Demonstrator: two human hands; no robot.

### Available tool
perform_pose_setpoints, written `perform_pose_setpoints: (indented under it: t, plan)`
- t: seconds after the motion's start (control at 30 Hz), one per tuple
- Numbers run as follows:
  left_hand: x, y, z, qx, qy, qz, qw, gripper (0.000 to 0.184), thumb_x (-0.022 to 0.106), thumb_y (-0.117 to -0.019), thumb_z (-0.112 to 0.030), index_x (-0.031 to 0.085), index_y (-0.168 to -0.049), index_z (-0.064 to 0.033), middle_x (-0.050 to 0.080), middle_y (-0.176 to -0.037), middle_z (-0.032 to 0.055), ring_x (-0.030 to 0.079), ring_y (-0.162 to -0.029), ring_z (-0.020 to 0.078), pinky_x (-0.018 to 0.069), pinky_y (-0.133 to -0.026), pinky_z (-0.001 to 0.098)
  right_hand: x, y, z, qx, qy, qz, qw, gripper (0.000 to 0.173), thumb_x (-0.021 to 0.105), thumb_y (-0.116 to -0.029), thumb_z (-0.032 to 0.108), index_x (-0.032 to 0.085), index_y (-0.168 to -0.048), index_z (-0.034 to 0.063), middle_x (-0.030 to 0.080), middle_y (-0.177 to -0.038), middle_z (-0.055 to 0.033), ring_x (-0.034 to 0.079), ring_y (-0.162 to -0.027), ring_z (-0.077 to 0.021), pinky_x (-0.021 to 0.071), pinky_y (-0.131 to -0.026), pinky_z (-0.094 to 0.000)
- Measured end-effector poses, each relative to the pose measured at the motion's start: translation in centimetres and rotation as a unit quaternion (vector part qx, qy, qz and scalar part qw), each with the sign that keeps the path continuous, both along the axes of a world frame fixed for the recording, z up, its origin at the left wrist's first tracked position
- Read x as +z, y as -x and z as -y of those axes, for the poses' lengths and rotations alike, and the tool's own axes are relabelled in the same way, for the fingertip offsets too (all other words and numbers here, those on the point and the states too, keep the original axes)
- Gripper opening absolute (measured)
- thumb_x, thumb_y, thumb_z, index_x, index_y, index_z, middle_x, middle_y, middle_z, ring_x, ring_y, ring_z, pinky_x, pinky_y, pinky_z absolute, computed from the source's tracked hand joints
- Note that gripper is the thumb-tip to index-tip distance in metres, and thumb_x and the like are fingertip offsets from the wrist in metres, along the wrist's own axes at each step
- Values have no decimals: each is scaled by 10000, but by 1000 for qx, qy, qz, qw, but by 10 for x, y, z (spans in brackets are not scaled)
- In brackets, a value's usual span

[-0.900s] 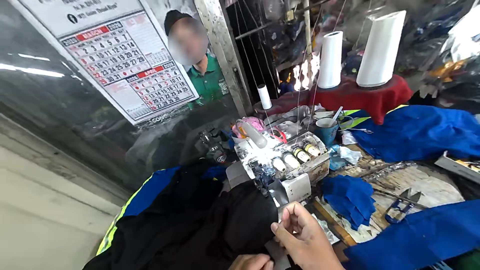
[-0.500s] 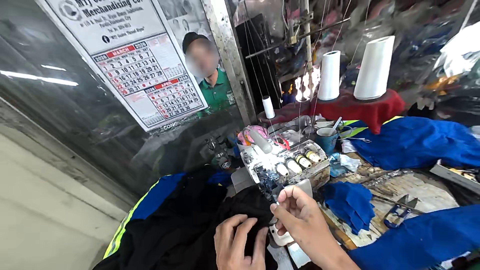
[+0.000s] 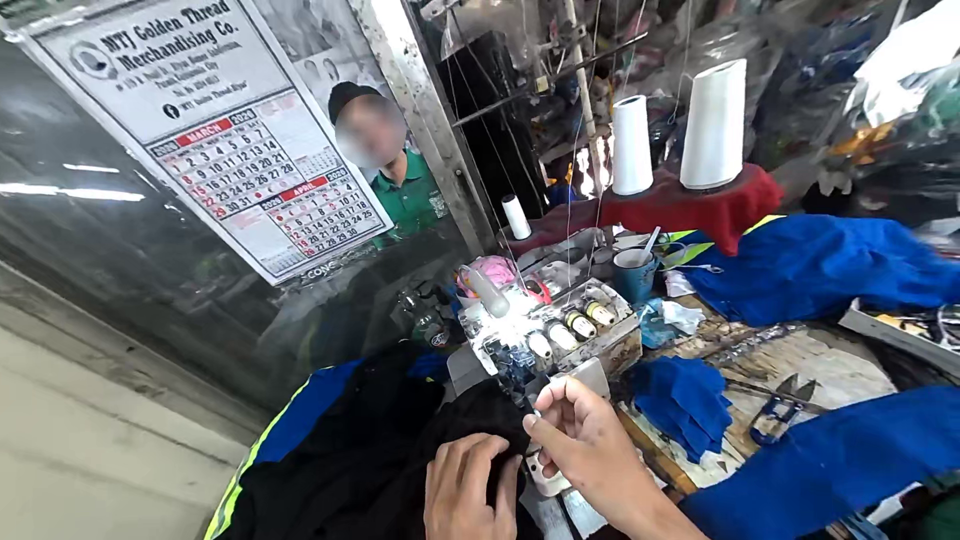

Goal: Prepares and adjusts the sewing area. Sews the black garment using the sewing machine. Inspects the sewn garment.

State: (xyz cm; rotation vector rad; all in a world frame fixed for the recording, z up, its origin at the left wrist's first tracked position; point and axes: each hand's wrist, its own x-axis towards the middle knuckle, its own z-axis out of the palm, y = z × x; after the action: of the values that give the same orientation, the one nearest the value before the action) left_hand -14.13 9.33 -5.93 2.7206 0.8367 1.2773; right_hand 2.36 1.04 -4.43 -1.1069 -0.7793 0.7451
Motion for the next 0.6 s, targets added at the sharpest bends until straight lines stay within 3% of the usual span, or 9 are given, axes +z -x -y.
perform_pose_setpoints:
  t: [0.1, 0.27, 0.4, 0.47, 0.53, 0.6]
  plan:
    - [7, 5, 2, -29, 52, 20, 998, 103, 784, -868, -243, 766, -965, -218, 719, -979, -91, 657, -1012, 109, 545, -891, 355, -2, -1, 1, 1, 2, 0, 1000, 197, 712, -949, 168, 620, -1089, 65, 674, -823, -83, 683, -630, -219, 617, -530, -353]
    - [24, 17, -3, -119, 198, 44, 972, 70, 771, -903, -254, 772, -948, -200, 723, -1005, -58, 673, -990, 117, 580, -811, 304, -3, -5, 0, 16, 6, 21, 1000, 216, 718, -956, 192, 624, -1109, 71, 678, -832, -77, 683, -632, -212, 618, -542, -341]
    - [46, 19, -9, -129, 275, 22, 953, 101, 607, -1006, -201, 672, -1010, -124, 665, -904, -25, 649, -815, 106, 573, -706, 292, -11, -3, 11, 26, -2, 60, 998, 245, 650, -1015, 236, 591, -1191, 76, 688, -884, -80, 676, -618, -204, 604, -499, -343]
    - [54, 17, -15, -91, 276, -26, 956, 173, 531, -1026, -238, 652, -1085, -129, 647, -877, -32, 622, -762, 85, 541, -654, 289, -23, 0, 23, 24, 15, 116, 993, 222, 637, -1020, 248, 611, -1167, 84, 684, -904, -53, 672, -631, -179, 601, -501, -345]
    - [59, 12, -24, -45, 231, -79, 969, 258, 586, -992, -390, 682, -1120, -188, 703, -950, -63, 676, -851, 60, 594, -730, 313, -34, 11, 34, 50, 40, 177, 982, 202, 635, -1010, 237, 649, -1149, 91, 700, -972, -37, 684, -713, -155, 606, -579, -349]
    - [69, 5, -31, -10, 167, -119, 979, 312, 600, -959, -503, 725, -1063, -237, 723, -944, -81, 691, -881, 64, 598, -754, 358, -43, 24, 38, 84, 40, 215, 972, 220, 642, -1007, 235, 674, -1175, 97, 698, -1080, -43, 696, -831, -148, 618, -685, -354]
